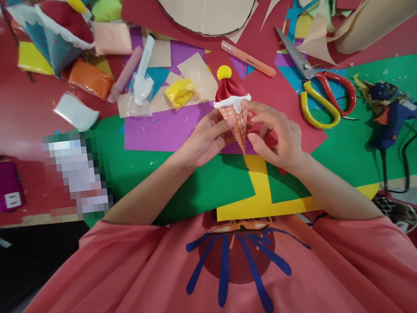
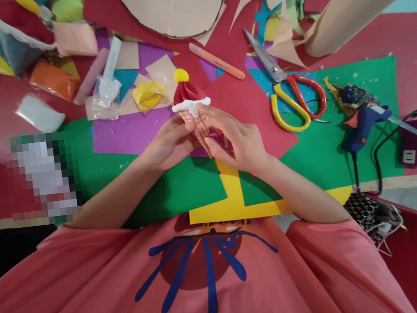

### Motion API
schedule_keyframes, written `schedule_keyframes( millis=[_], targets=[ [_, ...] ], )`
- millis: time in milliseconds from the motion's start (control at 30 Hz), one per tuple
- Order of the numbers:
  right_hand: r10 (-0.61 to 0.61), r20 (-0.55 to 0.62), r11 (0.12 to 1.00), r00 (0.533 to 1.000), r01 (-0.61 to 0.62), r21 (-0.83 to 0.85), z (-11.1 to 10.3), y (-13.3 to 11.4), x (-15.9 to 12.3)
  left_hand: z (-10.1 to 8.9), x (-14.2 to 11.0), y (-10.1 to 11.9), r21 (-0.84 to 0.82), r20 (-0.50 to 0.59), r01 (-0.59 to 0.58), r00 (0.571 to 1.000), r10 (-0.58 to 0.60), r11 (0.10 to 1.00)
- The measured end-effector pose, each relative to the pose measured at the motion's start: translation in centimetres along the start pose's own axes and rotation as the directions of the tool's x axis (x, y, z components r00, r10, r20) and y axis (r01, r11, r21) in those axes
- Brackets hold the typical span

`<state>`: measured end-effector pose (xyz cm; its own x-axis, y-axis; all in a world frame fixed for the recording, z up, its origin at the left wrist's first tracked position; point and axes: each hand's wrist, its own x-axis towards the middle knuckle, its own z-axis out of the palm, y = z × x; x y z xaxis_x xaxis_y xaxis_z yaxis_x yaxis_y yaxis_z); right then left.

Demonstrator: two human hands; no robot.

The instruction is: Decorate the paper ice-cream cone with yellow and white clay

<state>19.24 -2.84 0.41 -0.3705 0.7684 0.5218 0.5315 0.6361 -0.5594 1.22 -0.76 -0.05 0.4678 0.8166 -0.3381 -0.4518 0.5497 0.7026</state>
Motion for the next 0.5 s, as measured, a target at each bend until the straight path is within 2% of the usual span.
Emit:
schedule_keyframes(
  millis=[500],
  targets=[
    [0.014, -0.015, 0.995, 1.0, -0.012, 0.096, 0.06, -0.06, -0.04, -0.2, 0.11, 0.02, 0.046, -0.009, 0.011, 1.0, -0.011, 0.999]
  ],
)
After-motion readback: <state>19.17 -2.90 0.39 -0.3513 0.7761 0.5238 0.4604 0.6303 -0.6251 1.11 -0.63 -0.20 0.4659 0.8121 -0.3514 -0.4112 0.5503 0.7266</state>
